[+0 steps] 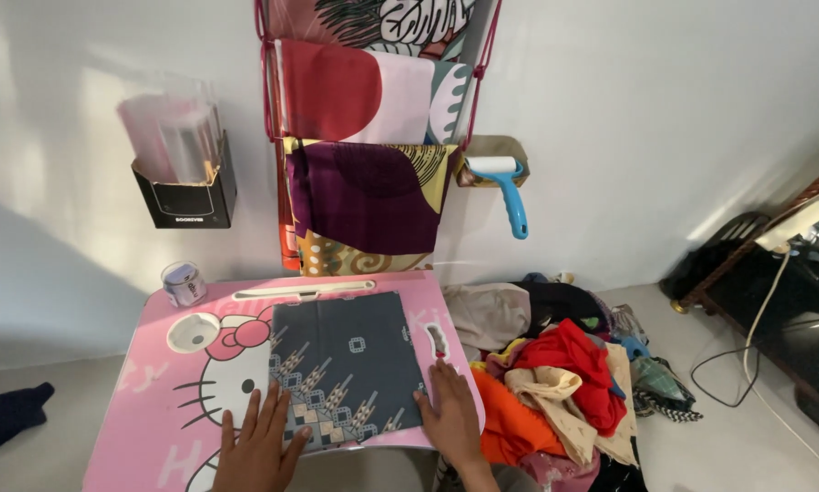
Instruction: Folding a patterned cloth and cleaning it with a lint roller on a small table.
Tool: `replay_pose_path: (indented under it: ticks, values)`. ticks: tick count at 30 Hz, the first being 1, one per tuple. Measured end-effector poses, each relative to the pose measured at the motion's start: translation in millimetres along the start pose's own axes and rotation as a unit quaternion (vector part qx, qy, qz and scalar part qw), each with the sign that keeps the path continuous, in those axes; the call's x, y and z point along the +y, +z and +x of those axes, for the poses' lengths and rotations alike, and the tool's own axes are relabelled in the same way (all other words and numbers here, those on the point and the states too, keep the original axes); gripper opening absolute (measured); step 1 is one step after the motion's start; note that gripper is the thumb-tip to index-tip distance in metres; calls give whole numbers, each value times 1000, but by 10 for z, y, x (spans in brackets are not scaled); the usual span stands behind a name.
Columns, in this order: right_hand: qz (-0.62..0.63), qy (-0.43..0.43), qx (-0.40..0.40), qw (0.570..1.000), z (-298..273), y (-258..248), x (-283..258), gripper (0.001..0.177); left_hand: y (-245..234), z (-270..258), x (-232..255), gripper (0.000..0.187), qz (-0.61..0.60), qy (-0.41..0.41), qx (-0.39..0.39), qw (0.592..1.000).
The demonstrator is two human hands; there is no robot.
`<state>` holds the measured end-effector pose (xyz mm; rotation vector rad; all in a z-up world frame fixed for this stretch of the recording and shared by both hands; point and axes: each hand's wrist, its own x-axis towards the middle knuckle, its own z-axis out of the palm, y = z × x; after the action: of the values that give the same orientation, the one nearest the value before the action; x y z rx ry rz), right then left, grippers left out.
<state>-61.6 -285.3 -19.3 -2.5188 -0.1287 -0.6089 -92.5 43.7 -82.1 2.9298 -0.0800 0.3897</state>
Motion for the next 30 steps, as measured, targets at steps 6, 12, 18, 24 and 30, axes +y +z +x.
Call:
replay_pose_path:
  ticks: [6, 12, 18, 24, 30]
  values:
    - [8, -13, -18, 1000, 62, -30, -28, 48, 133, 79, -67, 79, 46, -12, -33, 998]
    - [11, 28, -54, 998, 85, -57, -49, 50, 74, 148, -52, 79, 43, -52, -112, 991]
    - [49, -43, -30, 997, 46, -164, -77, 75, 495, 108, -289, 130, 223, 81, 218, 947]
    - [-37, -149, -337, 929, -51, -365, -171, 123, 803, 158, -472, 148, 234, 93, 117, 961]
    - [-47, -136, -286, 947, -80, -302, -86, 97, 562, 126, -359, 127, 175, 62, -28, 982]
